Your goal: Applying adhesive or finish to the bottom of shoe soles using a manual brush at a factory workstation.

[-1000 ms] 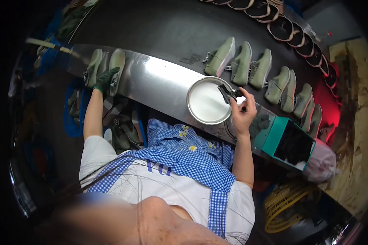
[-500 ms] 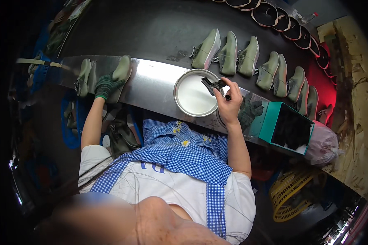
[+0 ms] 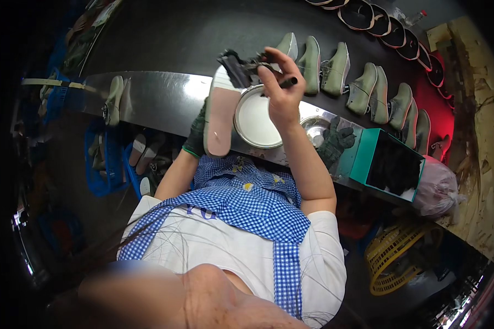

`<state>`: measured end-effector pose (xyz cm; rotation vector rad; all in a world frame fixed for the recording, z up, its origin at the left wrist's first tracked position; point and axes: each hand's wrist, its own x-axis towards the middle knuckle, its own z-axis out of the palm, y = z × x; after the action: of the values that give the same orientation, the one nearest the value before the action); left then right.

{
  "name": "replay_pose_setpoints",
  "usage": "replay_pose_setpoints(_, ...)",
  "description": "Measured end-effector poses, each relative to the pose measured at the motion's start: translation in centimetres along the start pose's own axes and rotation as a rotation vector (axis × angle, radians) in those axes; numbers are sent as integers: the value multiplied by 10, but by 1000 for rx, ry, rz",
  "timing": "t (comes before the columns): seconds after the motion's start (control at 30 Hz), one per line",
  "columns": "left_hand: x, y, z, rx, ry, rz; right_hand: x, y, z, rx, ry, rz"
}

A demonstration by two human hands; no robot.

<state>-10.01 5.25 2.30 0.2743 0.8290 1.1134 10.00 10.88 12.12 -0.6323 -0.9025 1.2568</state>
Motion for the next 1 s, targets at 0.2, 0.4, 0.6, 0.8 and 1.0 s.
replay_pose_setpoints(0.2,2,-27,-4,300,-110,46,15,17,14,28,-12,-98)
replay_pose_setpoints(0.4,-6,-29,-1,483,-136,162,-8,10,5,-39,-8,-69)
replay_pose_setpoints(0.6,-5,-13,-16,185,52,79,-27,-5,-36,-556,13,-11)
replay_pose_setpoints(0.8,-22,2,-20,225,131,154,-47,19,-70,-1167,-112,-149)
replay_pose_setpoints(1.0,-25,1,-38,283,100,166,-50,29,-65,-1275,-182,-100)
